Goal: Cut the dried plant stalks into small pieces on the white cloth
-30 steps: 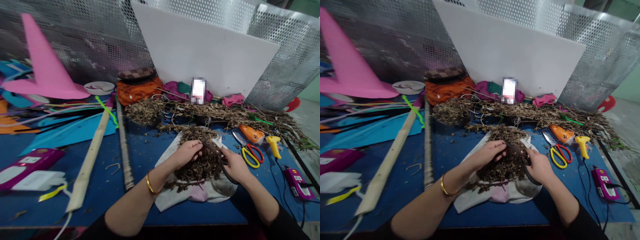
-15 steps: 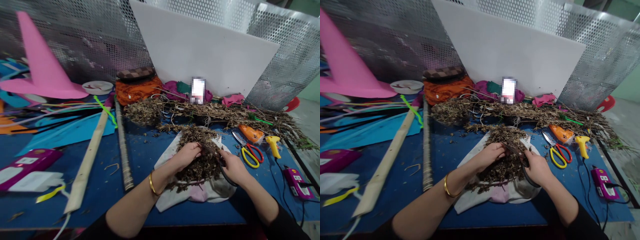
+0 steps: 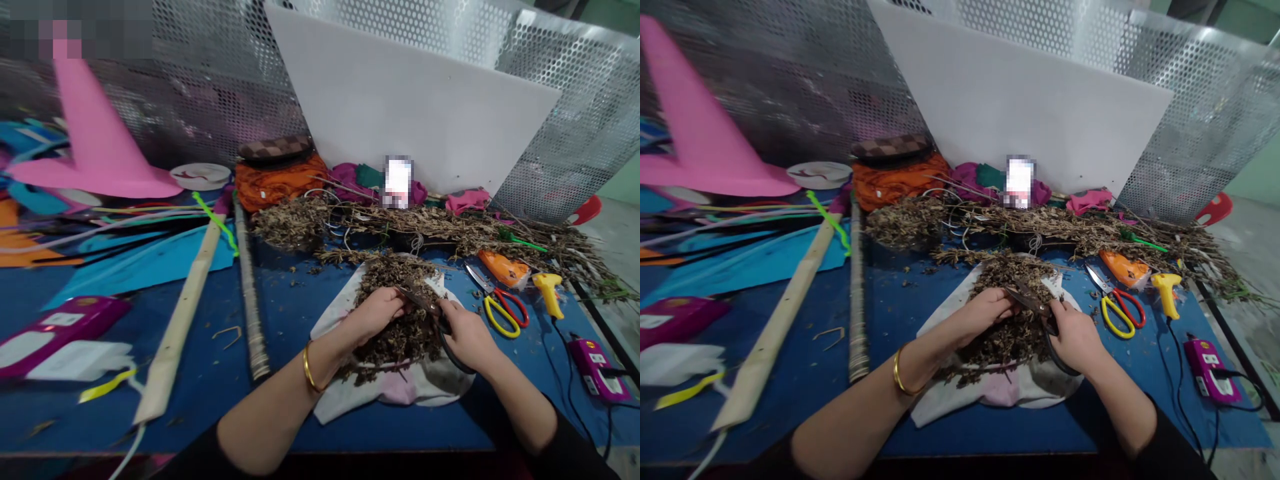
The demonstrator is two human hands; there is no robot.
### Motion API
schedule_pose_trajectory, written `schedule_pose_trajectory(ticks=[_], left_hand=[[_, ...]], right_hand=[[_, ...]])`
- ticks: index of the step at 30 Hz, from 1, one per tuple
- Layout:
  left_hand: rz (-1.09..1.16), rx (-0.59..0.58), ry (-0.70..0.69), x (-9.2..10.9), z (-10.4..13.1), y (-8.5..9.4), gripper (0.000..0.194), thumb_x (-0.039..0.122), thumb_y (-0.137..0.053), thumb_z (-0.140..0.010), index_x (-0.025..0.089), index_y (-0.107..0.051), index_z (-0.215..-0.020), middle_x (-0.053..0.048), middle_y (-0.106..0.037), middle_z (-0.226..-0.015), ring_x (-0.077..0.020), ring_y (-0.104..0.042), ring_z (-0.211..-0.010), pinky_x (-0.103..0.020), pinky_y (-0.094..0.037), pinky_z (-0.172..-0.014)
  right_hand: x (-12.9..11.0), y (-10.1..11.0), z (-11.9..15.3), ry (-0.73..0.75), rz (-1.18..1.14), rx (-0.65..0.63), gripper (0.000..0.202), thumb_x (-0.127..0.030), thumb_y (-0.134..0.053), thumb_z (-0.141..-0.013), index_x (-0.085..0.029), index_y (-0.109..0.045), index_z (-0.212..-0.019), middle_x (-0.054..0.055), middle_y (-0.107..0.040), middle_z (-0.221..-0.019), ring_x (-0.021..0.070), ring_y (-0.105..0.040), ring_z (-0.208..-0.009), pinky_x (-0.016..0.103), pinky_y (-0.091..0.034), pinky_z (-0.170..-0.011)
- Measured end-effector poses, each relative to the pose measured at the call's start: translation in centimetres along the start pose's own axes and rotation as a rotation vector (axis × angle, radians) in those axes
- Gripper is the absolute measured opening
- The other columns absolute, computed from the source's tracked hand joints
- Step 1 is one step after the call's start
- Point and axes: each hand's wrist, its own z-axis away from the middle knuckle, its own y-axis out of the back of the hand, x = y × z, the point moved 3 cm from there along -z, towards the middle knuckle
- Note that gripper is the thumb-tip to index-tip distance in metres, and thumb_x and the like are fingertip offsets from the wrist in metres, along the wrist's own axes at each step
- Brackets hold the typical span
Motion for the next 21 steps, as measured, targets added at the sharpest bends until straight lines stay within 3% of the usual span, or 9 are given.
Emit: schedule_pose_trajectory(ticks=[9, 16, 21], left_hand=[[-0.001, -0.042, -0.002, 0.17, 0.07, 0.15, 0.013, 0.027, -0.046, -0.064, 0.015, -0.050, -0.061, 0.005, -0.043, -0.054, -0.0064, -0.028, -0.048, -0.020, -0.020, -0.047], [-0.079, -0.060, -0.034, 0.09, -0.02, 0.00, 0.015, 0.027, -0.044, -0.065, 0.016, -0.045, -0.054, 0.006, -0.035, -0.048, -0.0068, -0.026, -0.047, -0.021, -0.020, -0.048], [0.005, -0.058, 0.027, 0.39, 0.29, 0.01, 0.023, 0.037, -0.047, -0.069, 0.015, -0.050, -0.062, 0.006, -0.040, -0.051, -0.0066, -0.026, -0.046, -0.021, -0.019, -0.046]], right_hand=[[0.03, -0.04, 0.08, 0.035, -0.094, -0.004, 0.031, -0.019, -0.045, -0.078, -0.021, -0.048, -0.109, 0.005, -0.059, -0.097, 0.0170, -0.055, -0.087, 0.022, -0.033, -0.067], [0.18, -0.36, -0.13, 0.020, -0.026, 0.036, 0.045, -0.021, -0.048, -0.076, -0.020, -0.041, -0.120, 0.008, -0.055, -0.108, 0.0184, -0.055, -0.089, 0.024, -0.034, -0.070], [0.48, -0.78, -0.25, 0.051, -0.096, 0.021, 0.038, -0.021, -0.047, -0.078, -0.020, -0.045, -0.116, 0.007, -0.059, -0.101, 0.0175, -0.055, -0.089, 0.023, -0.034, -0.070]])
